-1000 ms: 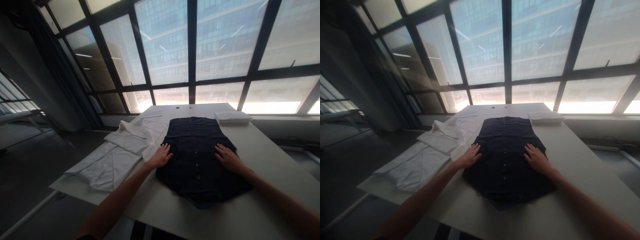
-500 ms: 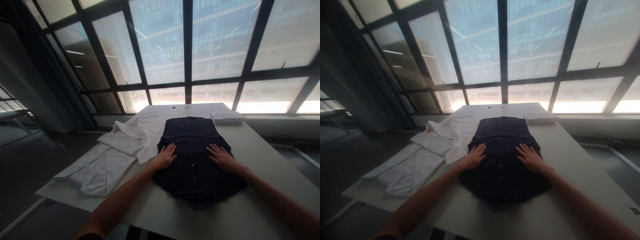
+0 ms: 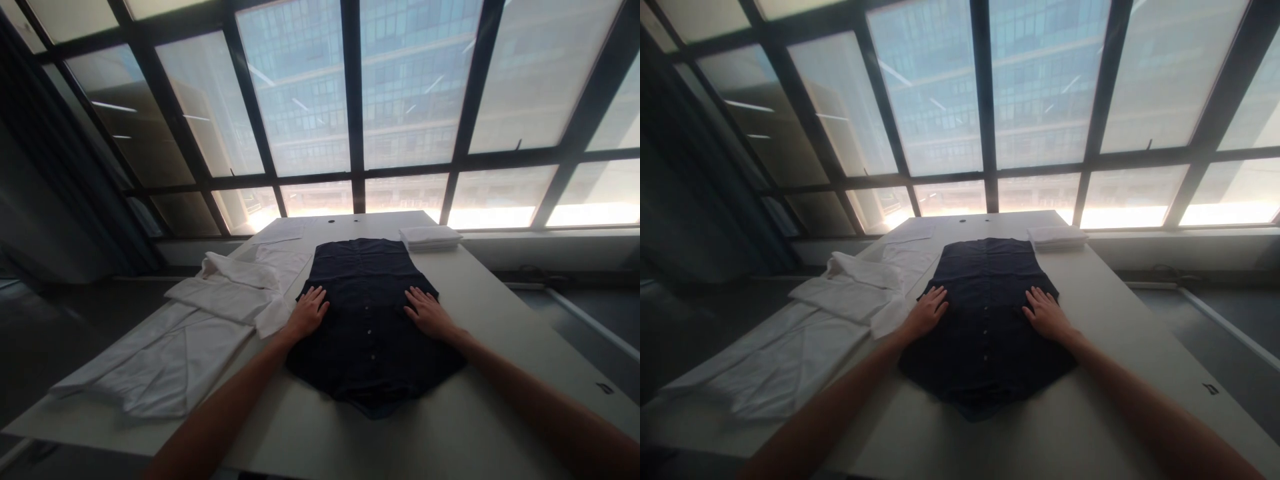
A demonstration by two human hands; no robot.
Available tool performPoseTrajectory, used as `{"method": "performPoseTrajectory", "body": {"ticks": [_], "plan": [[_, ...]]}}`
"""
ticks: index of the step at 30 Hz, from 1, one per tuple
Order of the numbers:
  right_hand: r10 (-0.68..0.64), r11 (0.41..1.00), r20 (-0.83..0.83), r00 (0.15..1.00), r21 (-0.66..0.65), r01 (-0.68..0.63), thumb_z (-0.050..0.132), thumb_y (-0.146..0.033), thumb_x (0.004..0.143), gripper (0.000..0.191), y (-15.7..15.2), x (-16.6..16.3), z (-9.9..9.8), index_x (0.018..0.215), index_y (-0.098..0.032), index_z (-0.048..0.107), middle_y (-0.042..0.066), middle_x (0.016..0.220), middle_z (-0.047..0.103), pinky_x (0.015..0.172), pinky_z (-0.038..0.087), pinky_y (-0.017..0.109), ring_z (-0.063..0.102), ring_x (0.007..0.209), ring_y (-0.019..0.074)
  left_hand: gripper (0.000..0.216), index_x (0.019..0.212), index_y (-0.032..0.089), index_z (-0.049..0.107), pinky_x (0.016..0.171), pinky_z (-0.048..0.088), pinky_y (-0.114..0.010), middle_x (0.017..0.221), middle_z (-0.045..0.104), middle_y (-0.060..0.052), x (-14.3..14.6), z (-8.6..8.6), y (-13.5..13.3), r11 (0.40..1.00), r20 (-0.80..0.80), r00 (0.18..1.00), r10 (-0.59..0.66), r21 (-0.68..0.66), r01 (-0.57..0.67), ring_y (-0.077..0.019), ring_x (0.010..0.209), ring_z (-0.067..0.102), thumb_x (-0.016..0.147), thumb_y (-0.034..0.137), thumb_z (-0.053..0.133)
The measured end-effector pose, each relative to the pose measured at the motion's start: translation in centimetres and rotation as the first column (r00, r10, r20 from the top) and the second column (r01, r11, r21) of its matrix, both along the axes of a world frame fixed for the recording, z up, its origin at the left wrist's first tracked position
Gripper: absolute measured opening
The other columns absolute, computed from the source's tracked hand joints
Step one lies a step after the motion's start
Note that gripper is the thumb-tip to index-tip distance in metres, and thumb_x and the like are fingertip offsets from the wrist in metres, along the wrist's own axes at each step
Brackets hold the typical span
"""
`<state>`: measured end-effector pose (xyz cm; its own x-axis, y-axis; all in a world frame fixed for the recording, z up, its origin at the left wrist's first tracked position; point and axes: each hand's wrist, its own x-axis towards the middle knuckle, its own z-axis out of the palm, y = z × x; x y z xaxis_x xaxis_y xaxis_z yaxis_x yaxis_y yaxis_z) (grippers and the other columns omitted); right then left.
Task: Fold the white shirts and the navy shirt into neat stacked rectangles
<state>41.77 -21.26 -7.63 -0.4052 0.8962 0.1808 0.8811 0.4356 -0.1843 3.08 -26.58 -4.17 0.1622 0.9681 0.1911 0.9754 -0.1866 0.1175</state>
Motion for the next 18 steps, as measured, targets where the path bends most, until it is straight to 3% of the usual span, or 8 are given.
{"method": "performPoseTrajectory", "body": {"ticks": [2, 8, 18], "plan": [[0.006, 1.0, -0.019, 1.0, -0.002, -0.006, 0.035, -0.048, 0.099, 0.064, -0.1, 0.0, 0.3, 0.151, -0.011, 0.039, 0.015, 0.16, 0.028, 0.121, 0.018, 0.046, 0.022, 0.149, 0.0272, 0.057, 0.149, 0.015, 0.042, 0.118, 0.025, -0.048, 0.158, 0.035, -0.01, -0.3, -0.3, 1.0, 0.999, -0.009, 1.0, 0.02, 0.028, -0.02, -0.0298, 0.148, 0.024, 0.103, 0.046, 0.03], [0.019, 1.0, -0.08, 0.997, -0.014, -0.02, 0.038, -0.045, 0.099, 0.06, -0.4, 0.2, 0.7, 0.149, -0.013, 0.043, 0.014, 0.158, 0.032, 0.121, 0.019, 0.043, 0.025, 0.148, 0.0264, 0.065, 0.152, 0.011, 0.038, 0.119, 0.022, -0.049, 0.16, 0.03, -0.01, -1.1, -1.4, 1.8, 0.998, -0.08, 0.997, 0.018, -0.053, -0.022, -0.0326, 0.149, 0.02, 0.102, 0.053, 0.028], [-0.1, 0.995, -0.023, 0.995, 0.001, 0.1, 0.032, -0.046, 0.1, 0.06, 0.4, 1.2, 0.8, 0.148, -0.012, 0.044, 0.014, 0.158, 0.033, 0.12, 0.02, 0.048, 0.024, 0.148, 0.0276, 0.072, 0.155, 0.016, 0.032, 0.117, 0.021, -0.054, 0.162, 0.024, -0.008, -0.3, -0.2, 0.8, 0.991, -0.095, 0.993, 0.077, -0.102, -0.087, -0.0413, 0.148, 0.016, 0.098, 0.061, 0.03]]}}
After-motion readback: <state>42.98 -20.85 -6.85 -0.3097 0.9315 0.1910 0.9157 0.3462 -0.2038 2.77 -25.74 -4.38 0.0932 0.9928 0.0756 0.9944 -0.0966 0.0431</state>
